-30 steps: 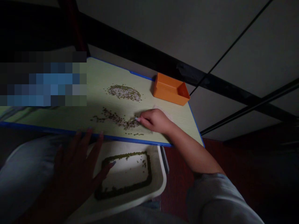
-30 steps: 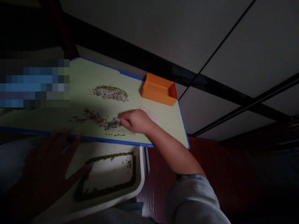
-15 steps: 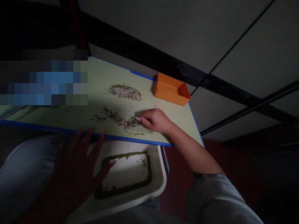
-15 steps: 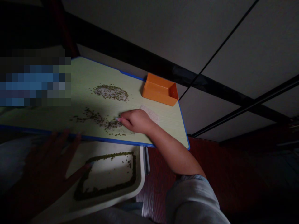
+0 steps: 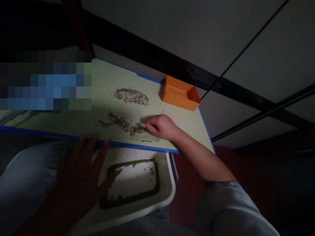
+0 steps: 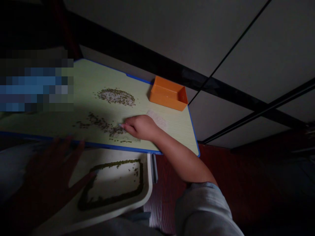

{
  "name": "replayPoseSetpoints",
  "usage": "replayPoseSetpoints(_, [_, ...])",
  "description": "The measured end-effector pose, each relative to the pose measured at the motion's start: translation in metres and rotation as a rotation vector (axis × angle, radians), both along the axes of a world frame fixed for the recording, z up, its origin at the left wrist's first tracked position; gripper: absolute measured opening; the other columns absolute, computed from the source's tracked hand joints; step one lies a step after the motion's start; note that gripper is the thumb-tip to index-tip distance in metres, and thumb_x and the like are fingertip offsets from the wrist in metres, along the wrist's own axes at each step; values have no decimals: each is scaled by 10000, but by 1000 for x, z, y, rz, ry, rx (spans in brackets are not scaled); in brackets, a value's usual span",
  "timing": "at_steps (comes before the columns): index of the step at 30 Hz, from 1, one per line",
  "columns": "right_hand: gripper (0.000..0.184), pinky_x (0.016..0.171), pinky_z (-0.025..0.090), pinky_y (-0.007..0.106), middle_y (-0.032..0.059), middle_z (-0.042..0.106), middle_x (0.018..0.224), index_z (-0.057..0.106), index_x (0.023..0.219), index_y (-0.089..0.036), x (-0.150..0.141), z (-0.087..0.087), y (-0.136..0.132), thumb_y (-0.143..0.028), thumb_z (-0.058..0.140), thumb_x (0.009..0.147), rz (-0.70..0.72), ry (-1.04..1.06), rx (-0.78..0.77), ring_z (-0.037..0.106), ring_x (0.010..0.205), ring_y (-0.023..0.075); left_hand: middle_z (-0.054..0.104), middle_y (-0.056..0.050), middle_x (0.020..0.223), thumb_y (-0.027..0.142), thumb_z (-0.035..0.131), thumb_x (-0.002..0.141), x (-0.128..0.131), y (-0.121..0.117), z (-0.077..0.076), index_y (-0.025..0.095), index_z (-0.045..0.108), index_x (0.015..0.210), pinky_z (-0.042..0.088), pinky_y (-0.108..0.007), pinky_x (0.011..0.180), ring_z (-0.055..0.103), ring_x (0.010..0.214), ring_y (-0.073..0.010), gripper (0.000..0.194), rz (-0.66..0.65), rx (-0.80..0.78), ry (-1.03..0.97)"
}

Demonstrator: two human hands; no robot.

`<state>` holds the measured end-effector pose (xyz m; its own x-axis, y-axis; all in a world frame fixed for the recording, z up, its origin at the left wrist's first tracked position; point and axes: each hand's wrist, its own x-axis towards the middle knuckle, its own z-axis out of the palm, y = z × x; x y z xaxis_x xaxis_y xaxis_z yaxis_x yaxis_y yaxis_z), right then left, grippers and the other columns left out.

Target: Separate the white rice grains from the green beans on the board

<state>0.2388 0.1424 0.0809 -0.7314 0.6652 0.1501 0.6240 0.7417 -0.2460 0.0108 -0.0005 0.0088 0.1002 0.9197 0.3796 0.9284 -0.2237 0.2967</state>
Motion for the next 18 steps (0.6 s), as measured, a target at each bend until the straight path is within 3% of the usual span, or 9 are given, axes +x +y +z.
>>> replayPoseSetpoints(18, [394,572,229,245,-3,481,602,540,646,-154,-1,3,-9,-364,386,942,20,-50,-74,370,561,92,213,-184,1559,573,372,796,0,-1,2,232,166,1446,167,-651,1118,124,1462,-343,762,-2,-20,51])
